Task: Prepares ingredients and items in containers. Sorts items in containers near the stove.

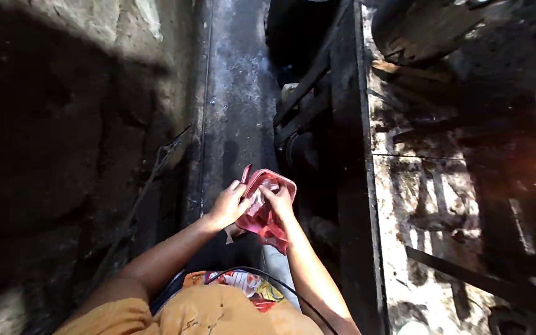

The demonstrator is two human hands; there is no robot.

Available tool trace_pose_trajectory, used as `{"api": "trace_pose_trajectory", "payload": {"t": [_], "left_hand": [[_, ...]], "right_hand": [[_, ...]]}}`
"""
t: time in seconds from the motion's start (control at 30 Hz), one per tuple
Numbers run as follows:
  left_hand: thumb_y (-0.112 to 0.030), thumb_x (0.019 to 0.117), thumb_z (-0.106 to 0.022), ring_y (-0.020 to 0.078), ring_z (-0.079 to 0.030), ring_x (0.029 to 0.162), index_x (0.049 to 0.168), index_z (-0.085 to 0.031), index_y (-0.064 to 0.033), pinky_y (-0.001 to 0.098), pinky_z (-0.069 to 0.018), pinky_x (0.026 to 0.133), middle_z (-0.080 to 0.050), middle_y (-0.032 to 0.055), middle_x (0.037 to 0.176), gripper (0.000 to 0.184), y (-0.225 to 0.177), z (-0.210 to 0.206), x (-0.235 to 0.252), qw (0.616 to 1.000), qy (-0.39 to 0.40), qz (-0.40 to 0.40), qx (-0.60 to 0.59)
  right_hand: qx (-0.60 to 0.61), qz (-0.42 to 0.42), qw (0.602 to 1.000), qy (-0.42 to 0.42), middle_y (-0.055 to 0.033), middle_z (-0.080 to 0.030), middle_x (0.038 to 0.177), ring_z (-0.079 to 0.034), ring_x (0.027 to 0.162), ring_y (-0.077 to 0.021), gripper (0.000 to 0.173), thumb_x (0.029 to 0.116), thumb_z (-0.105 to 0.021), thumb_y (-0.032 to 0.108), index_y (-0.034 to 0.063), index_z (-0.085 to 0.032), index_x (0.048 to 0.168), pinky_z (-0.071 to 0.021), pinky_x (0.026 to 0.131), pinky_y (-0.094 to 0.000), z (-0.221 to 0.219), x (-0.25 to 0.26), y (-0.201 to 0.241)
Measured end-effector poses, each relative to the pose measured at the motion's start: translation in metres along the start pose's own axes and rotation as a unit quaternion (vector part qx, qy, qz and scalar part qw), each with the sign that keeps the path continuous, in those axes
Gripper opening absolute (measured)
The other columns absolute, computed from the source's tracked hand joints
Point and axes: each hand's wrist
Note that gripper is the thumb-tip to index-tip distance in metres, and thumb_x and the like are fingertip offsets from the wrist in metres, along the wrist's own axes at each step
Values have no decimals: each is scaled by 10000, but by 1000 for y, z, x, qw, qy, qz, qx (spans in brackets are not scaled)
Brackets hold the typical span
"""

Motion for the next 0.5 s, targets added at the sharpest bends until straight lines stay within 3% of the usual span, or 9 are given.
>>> {"api": "trace_pose_trajectory", "payload": {"t": [0.1,0.13,0.27,0.37,0.43,0.5], "left_hand": [[-199,968,-576,301,-644,1163,1209,-671,-9,493,-521,1010,-627,189,1300,321,6,-5,3,998,28,38,-27],[-199,973,-582,296,-629,1181,1194,-673,0,490,-505,1030,-630,189,1287,311,9,-6,6,997,40,51,-41],[-219,985,-565,313,-628,1155,1162,-671,36,505,-495,1015,-645,208,1214,328,13,-8,12,992,72,82,-63],[-176,973,-592,309,-652,1076,1110,-674,55,496,-523,962,-662,213,1130,281,15,-12,13,992,33,72,-101],[-174,975,-598,301,-648,1089,1140,-672,43,496,-526,967,-654,203,1152,282,13,-11,15,992,12,74,-100],[-167,966,-609,298,-636,1101,1135,-666,31,496,-525,968,-638,195,1165,267,9,-10,19,992,-12,83,-95]], "right_hand": [[27,-22,999,-2,-202,-668,1224,-657,1130,-263,717,752,-896,272,-16,-576,1326,-540,1003,-449,-10,-2,-14],[10,-10,1000,-1,-201,-656,1257,-636,1174,-266,712,754,-881,275,-12,-579,1332,-518,1037,-449,-8,-7,-13],[-75,121,987,-75,-241,-582,1345,-550,1283,-323,694,756,-846,278,-40,-587,1317,-457,1106,-446,6,-44,5],[-103,258,946,-166,-256,-597,1278,-602,1196,-331,659,745,-871,250,-64,-609,1262,-536,1011,-413,7,-60,-7],[-146,296,935,-131,-268,-594,1315,-612,1222,-350,645,750,-884,268,-41,-642,1262,-553,1014,-435,9,-68,-22],[-200,286,935,-60,-211,-611,1349,-588,1282,-332,581,806,-844,342,42,-685,1276,-527,1059,-450,15,-72,-31]]}}
Point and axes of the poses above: each hand's wrist, its own x-axis towards the middle knuckle, its own z-axis out of the back of the hand, y = z × x
